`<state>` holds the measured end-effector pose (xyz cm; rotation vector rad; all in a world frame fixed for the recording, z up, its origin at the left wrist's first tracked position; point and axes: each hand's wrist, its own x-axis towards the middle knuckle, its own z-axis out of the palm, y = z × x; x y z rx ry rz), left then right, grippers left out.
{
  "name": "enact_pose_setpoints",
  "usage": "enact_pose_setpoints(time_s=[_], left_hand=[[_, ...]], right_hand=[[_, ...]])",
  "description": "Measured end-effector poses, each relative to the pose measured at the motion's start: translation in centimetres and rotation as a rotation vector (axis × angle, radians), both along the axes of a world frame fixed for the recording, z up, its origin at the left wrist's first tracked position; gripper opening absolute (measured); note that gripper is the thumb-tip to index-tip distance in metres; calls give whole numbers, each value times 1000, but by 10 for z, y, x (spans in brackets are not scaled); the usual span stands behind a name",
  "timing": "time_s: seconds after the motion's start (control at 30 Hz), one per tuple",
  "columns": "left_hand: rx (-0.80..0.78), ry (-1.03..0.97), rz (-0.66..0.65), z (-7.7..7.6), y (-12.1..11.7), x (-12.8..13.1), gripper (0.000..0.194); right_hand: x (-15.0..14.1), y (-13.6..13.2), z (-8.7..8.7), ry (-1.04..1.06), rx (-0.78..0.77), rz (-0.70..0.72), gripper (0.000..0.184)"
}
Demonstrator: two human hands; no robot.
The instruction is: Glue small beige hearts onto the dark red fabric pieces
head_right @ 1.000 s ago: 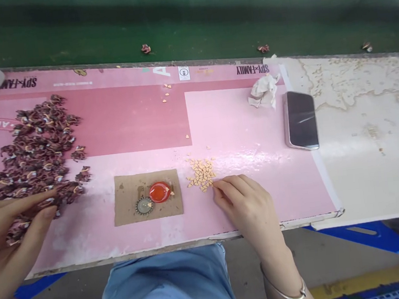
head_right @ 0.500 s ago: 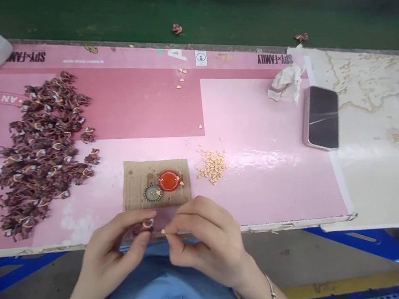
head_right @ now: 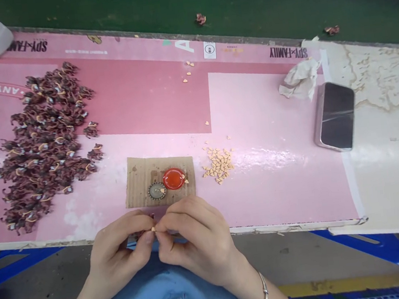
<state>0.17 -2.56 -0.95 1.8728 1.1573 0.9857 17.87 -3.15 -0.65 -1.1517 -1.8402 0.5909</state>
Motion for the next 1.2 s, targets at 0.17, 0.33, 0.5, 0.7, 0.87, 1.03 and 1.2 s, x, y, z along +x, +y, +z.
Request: enact_pose_setpoints(time_s=[0.17, 0.33, 0.5, 0.7, 0.87, 1.03, 1.2], left_hand=[[84, 80, -39, 0, 1, -3, 17], [121, 160, -69, 2, 4, -2, 18], [57, 93, 77, -8, 1, -14, 24], [-78, -51, 263, -19, -7, -34, 41], [-23, -57, 197, -19, -3, -35, 35], [119, 18, 177, -18, 4, -36, 35], [133, 20, 185, -16, 5, -38, 33]], right_hand=[[1, 0, -3, 40, -38, -1, 12], [3, 3, -4, 22, -64, 33, 14], [21, 15, -5, -58, -22, -93, 15], [34, 28, -8, -279, 11, -162, 18], [33, 30, -5, -332, 4, -131, 16], [35, 33, -1, -408, 42, -128, 17], [34, 33, 2, -498, 139, -74, 19]])
